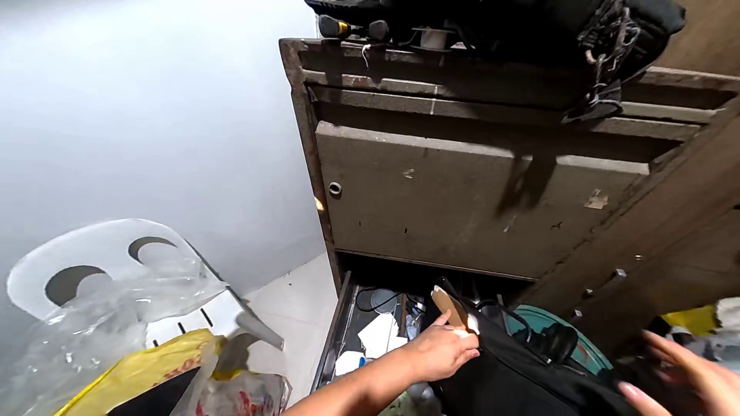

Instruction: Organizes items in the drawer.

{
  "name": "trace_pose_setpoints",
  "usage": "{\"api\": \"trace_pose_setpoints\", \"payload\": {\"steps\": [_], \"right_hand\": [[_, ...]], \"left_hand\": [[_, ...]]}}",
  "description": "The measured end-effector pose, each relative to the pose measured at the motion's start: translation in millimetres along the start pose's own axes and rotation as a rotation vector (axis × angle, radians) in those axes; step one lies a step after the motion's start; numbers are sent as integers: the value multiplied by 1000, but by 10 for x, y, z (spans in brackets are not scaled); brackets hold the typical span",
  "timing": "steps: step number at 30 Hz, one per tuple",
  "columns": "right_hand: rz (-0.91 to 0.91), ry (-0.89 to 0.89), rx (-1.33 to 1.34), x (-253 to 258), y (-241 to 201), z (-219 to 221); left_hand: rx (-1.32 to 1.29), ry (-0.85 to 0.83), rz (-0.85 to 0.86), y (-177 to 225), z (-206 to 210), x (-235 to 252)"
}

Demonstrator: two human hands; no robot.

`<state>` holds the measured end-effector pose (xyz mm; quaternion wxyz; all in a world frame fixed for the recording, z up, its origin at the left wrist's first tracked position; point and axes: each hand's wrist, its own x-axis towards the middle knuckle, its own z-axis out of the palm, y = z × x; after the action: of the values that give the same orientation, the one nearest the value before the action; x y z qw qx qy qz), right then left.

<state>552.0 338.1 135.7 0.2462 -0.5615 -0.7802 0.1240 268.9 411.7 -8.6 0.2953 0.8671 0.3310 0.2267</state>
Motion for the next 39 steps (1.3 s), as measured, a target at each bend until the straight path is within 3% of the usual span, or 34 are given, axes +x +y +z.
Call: {"api": "trace_pose_setpoints", "payload": {"steps": [3,6,8,10,12,15,18,21,24,28,30,31,34,39], "right_hand": [[-50,-260,-226,542,-602,305],[165,-689,-526,1097,-981,806],[233,-826,-671,1359,-987,1059],[227,-797,-684,1539,-893,1129],[205,-716,-594,1645,-762,1091],[194,-745,-545,1594,-633,1148],[314,-858,-685,1509,-678,1294],[387,-850,-757,1476,-782,1357],[355,-735,-799,1466,-859,1452],[116,-554,-823,1515,-700,1515],[-28,-319,-683,1567,-597,1506],[-27,-291,-599,1621,-648,1451],[97,-450,-443,1720,-846,1307],[379,-721,-683,1618,-602,1272]], "left_hand": [[-24,-60,-18,72,-19,80],[-49,-55,-52,101,24,54],[-123,38,-17,13,84,-15],[-257,175,-101,-112,100,-73],[-338,272,-328,-243,49,-35],[-334,148,-568,-318,-61,145],[-229,7,-679,-340,-122,342],[-123,-55,-696,-397,-144,458],[-55,-103,-655,-504,-267,508],[-15,-224,-627,-514,-362,538],[8,-324,-674,-440,-292,575],[15,-364,-699,-390,-229,606],[-11,-272,-681,-248,-74,628],[50,-238,-511,-391,-94,671]]}}
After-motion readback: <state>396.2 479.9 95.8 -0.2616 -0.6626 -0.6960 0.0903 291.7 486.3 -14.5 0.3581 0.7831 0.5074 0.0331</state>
